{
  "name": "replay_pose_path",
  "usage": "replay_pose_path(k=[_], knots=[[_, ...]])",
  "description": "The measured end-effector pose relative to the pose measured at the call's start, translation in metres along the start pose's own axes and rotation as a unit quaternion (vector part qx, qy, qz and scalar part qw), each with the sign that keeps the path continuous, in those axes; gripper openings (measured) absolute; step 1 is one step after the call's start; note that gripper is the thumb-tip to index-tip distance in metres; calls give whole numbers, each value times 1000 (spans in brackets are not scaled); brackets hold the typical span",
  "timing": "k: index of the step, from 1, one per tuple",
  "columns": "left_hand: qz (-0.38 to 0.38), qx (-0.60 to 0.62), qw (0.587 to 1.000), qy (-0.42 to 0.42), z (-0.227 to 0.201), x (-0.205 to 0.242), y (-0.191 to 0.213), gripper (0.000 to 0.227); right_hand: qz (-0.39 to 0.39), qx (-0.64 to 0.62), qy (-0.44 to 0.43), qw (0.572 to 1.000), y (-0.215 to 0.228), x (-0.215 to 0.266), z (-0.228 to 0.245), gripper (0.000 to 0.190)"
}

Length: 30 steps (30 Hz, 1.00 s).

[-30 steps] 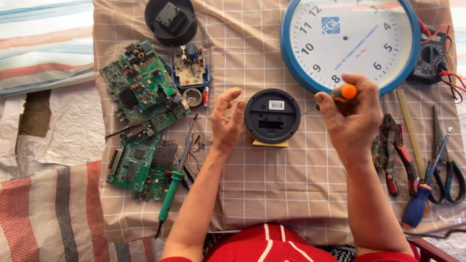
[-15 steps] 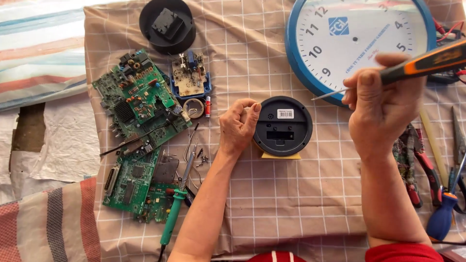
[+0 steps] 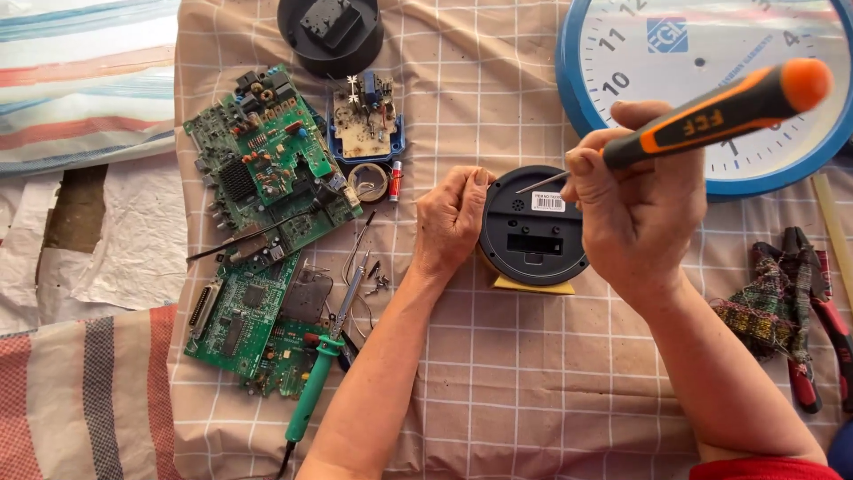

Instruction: The person uses a screwdriver to remove screws from the back of a small yellow alarm clock. After removing the screws, they insert a battery into the clock's battery compartment and then flip the clock over to show the front face.

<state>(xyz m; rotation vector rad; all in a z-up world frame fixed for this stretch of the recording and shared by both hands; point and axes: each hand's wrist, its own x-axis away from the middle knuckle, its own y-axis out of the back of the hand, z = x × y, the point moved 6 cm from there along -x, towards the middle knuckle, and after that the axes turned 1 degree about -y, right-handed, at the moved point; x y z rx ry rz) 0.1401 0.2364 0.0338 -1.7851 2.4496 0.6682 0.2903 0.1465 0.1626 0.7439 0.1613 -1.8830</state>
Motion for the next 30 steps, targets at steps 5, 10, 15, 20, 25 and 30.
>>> replay_pose_path(k=[5,10,15,20,25,30], knots=[[-5,11,1000,17,-3,0,0,30,20,-12,-36,999,-12,7,-14,31],[-6,0,1000,24,-4,0,1,29,51,30,-10,998,-9,2,-7,33],[-4,13,1000,24,-2,0,0,32,30,31,-88,995,8,0,0,35],[-9,23,1000,17,-2,2,-1,24,-1,12,-72,997,16,27,-15,34],[-14,29,999,7,-6,0,0,23,-39,-1,-56,998,19,43,-24,32],[-24,15,999,18,-1,0,-2,21,-41,-18,-44,998,15,47,-26,32]])
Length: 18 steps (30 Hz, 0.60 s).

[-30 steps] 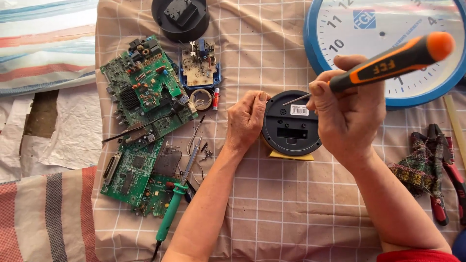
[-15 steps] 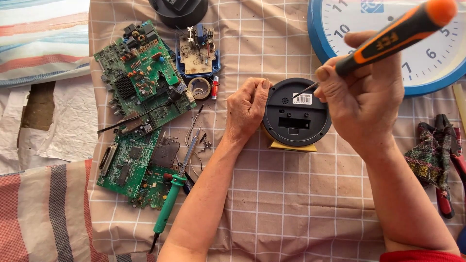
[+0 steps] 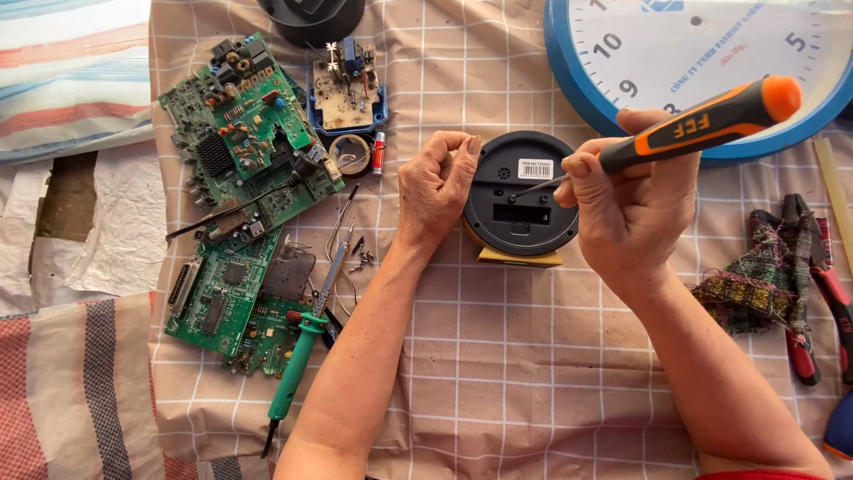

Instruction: The person uses a screwdriver to remove screws from the back of a small yellow alarm clock. After removing the screws, they insert a battery into the clock's battery compartment and then flip the clock over to show the front face.

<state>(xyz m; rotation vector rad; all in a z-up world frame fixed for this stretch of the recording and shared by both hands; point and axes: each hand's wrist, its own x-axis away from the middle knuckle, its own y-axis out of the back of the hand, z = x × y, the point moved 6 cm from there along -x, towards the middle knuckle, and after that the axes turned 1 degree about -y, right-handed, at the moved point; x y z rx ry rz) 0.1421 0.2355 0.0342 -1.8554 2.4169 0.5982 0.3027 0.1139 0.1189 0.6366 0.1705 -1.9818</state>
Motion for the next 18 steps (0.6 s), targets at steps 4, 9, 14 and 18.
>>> replay_pose_path(k=[4,9,14,18], knots=[[5,19,1000,5,-1,1,0,20,10,7,-3,1000,-2,1,0,31],[5,11,1000,-5,-3,0,1,21,25,28,2,999,-3,1,4,30],[8,14,1000,4,-4,0,0,21,65,27,-18,997,-5,2,1,23],[11,12,1000,11,-5,0,0,21,128,34,-78,988,-6,-4,6,20]])
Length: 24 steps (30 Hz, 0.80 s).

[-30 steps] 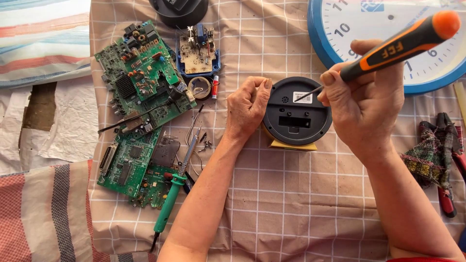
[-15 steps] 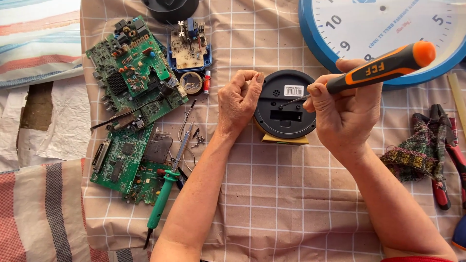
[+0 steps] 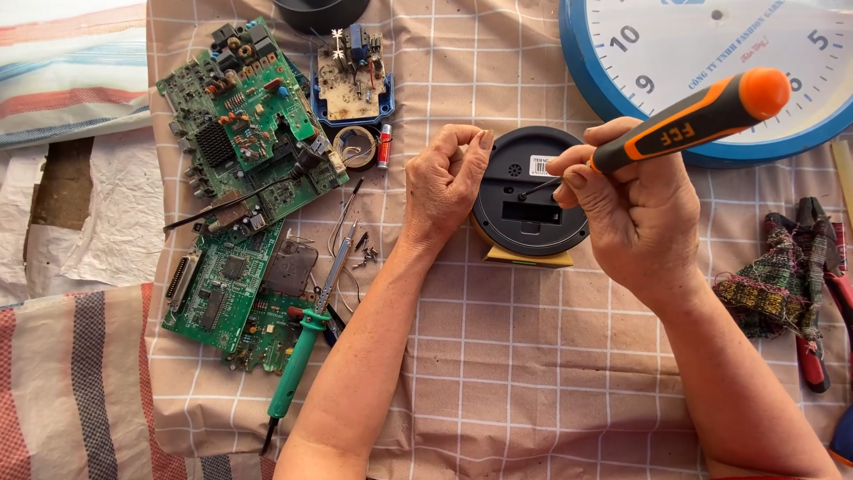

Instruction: The person uses a screwdriver to remove screws from the back of a small yellow alarm clock. After removing the screws, they insert a battery into the clock's battery compartment and then flip the clock over to show the front face.

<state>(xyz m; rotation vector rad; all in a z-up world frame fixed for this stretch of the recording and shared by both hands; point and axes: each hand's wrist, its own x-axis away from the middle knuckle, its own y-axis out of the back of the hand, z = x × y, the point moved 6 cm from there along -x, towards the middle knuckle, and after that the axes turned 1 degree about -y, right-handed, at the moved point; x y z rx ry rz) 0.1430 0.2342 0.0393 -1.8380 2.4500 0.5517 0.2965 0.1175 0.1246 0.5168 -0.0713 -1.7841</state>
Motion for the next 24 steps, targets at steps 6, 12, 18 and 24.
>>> replay_pose_path(k=[6,12,18,24], knots=[[-8,-1,1000,-2,4,0,-1,21,-18,8,45,999,-1,3,-1,22],[-9,-2,1000,-1,3,0,0,20,-19,-2,61,998,-5,5,-8,25],[-3,5,1000,1,1,0,0,21,23,43,5,999,-5,2,-4,14],[-1,8,1000,2,1,0,0,20,19,54,27,998,-2,0,-2,10]])
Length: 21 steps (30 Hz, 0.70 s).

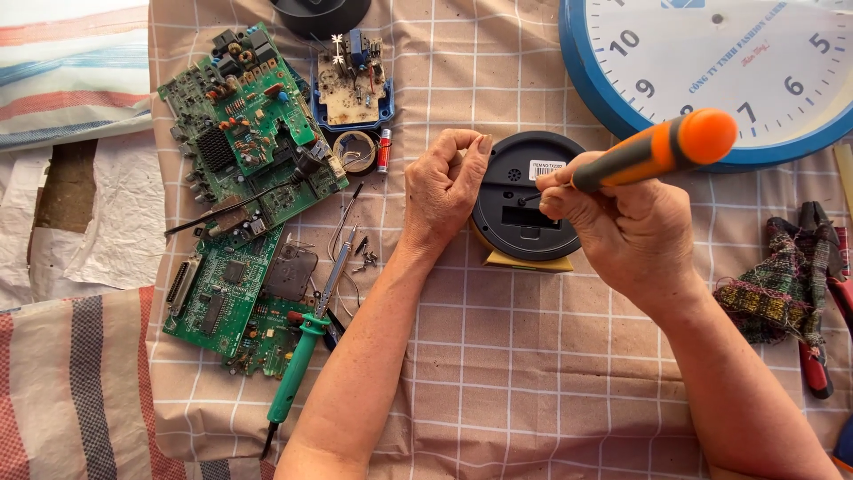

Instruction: The person uses a screwdriver to remove screws from the back of a small yellow alarm clock. After removing the screws, they insert a battery into the clock's battery compartment and then flip the clock over to show the front face.

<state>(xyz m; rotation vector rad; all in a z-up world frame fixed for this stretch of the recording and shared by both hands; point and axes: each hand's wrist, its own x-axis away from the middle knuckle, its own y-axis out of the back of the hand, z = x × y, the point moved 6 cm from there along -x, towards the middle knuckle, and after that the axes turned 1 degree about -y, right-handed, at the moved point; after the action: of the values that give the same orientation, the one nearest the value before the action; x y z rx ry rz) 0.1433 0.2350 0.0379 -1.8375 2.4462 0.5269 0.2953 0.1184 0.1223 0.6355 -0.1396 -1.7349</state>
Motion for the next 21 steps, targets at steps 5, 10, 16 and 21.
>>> replay_pose_path(k=[5,10,16,21], knots=[[-2,-9,1000,-5,1,1,0,20,-31,63,21,997,-2,5,-13,12],[-1,-7,1000,-2,2,0,-1,20,11,43,25,999,-4,2,-11,14],[-1,2,1000,-9,2,0,0,21,-15,50,38,998,23,-2,-2,14],[3,-3,1000,-17,-1,-1,0,20,-24,88,-23,996,37,-4,-13,9]])
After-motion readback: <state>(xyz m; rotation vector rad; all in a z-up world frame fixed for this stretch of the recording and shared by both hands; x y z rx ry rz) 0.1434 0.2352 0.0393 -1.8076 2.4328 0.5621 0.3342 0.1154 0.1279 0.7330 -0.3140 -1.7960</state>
